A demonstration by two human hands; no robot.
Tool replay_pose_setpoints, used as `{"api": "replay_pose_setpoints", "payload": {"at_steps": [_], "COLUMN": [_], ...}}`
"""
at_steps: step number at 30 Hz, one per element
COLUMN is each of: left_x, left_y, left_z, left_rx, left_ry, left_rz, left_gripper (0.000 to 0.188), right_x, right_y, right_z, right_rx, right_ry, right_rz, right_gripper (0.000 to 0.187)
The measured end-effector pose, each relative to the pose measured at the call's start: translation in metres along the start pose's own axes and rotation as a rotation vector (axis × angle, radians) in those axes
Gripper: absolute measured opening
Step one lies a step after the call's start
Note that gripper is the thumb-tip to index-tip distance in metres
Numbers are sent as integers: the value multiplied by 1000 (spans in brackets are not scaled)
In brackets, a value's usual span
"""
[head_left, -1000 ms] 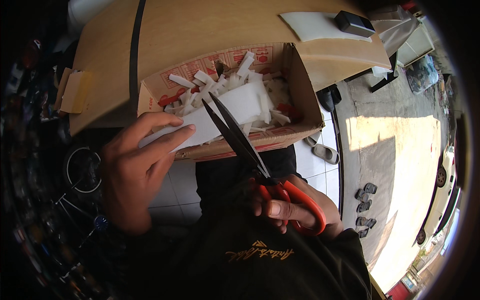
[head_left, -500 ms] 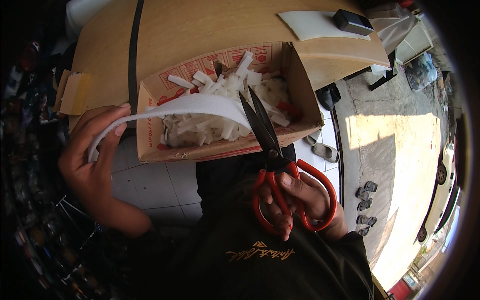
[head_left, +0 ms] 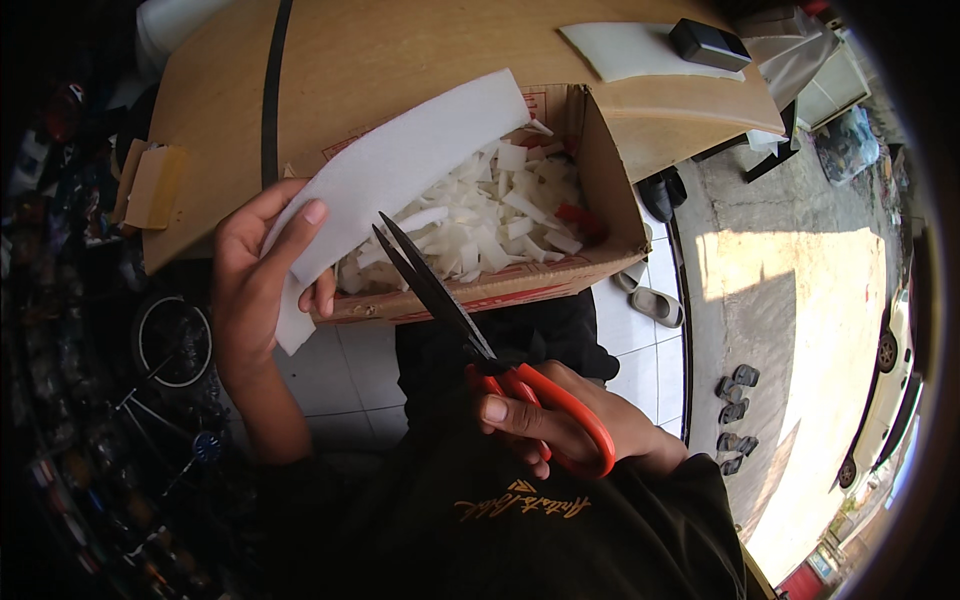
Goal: The person uses shears to cut a long white strip of foam into smaller rectangular pieces and places them into a cardboard box.
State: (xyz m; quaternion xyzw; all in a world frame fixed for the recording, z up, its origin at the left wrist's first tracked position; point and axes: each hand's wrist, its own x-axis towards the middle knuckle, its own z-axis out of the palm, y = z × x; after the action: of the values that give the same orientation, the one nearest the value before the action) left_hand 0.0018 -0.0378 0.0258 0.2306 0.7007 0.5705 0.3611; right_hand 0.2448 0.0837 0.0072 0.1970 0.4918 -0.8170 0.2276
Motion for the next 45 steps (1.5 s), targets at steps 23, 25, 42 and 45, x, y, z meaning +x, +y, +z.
{"api": "replay_pose_setpoints", "payload": {"at_steps": [23,25,42,45], "left_x": [-49,-45,-50,-51], "left_y": [18,11,5,10], "left_z": [-70,-66,-79,-72], "left_rx": [104,97,195,176], "left_ry": [86,110,142,-1], "left_rz": [54,-11,-13,38], "left_gripper": [32,30,23,24], "right_x": [0,-6,-29,-31], "right_y": [22,24,2,-11], "right_z": [-6,-7,-23,-21], "right_rx": [556,504,327,307], "right_ry": [-227,-186,249,382], "right_rz": [-188,-202,-349,-380], "right_gripper": [79,96,46,39]}}
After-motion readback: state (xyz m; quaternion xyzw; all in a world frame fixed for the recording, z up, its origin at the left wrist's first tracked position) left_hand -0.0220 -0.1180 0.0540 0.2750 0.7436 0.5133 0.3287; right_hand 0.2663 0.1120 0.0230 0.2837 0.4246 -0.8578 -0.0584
